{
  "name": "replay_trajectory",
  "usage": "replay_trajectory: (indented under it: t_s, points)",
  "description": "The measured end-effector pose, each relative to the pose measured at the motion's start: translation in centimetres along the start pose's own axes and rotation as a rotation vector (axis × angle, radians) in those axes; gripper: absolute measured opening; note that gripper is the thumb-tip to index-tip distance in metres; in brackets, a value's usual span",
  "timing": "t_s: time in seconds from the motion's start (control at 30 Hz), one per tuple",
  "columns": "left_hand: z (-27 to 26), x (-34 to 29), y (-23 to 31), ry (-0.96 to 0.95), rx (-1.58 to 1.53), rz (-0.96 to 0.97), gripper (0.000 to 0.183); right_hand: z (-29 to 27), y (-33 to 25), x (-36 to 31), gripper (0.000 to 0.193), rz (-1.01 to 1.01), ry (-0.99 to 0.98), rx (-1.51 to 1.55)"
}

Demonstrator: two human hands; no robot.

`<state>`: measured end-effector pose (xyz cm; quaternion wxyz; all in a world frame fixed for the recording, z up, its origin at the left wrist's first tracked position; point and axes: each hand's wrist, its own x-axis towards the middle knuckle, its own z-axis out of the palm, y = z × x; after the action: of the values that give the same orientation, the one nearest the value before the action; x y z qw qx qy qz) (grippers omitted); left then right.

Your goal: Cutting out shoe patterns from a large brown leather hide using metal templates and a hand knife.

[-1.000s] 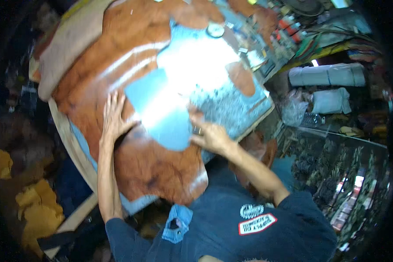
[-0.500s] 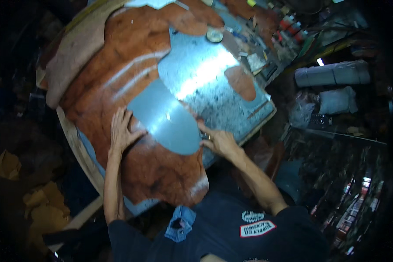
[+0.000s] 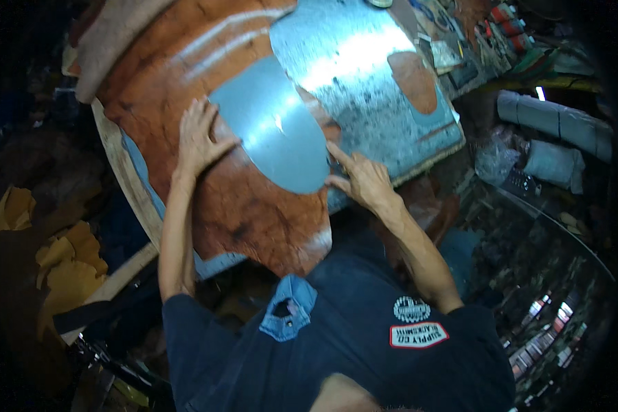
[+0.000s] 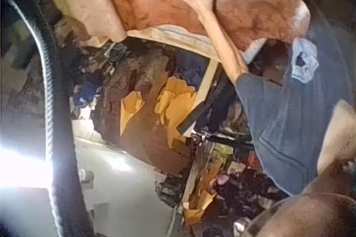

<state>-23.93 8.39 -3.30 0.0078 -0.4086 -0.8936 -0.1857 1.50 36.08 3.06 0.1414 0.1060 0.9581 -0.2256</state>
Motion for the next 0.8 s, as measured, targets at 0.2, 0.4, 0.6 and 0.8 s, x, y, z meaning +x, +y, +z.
replay_trajectory:
  t_s: [0.2, 0.4, 0.6, 0.8]
  points:
    - [-0.4, 1.2, -0.7, -0.001, 0.085, 0.018, 0.086, -0.3, 0.3, 0.7, 0.062, -0.020, 0.032, 0.038]
    - [0.5, 0.7, -1.2, 0.017, 0.089, 0.031, 0.090, 0.3, 0.4, 0.6, 0.055, -0.030, 0.038, 0.031]
    - [-0.3, 0.2, -0.3, 0.029, 0.107, 0.064, 0.091, 0.8, -0.2, -0.2, 0.053, -0.019, 0.048, 0.016]
    - [-0.8, 0.7, 0.8, -0.019, 0.038, 0.015, 0.095, 0.2, -0.1, -0.9, 0.053, -0.004, 0.099, -0.029]
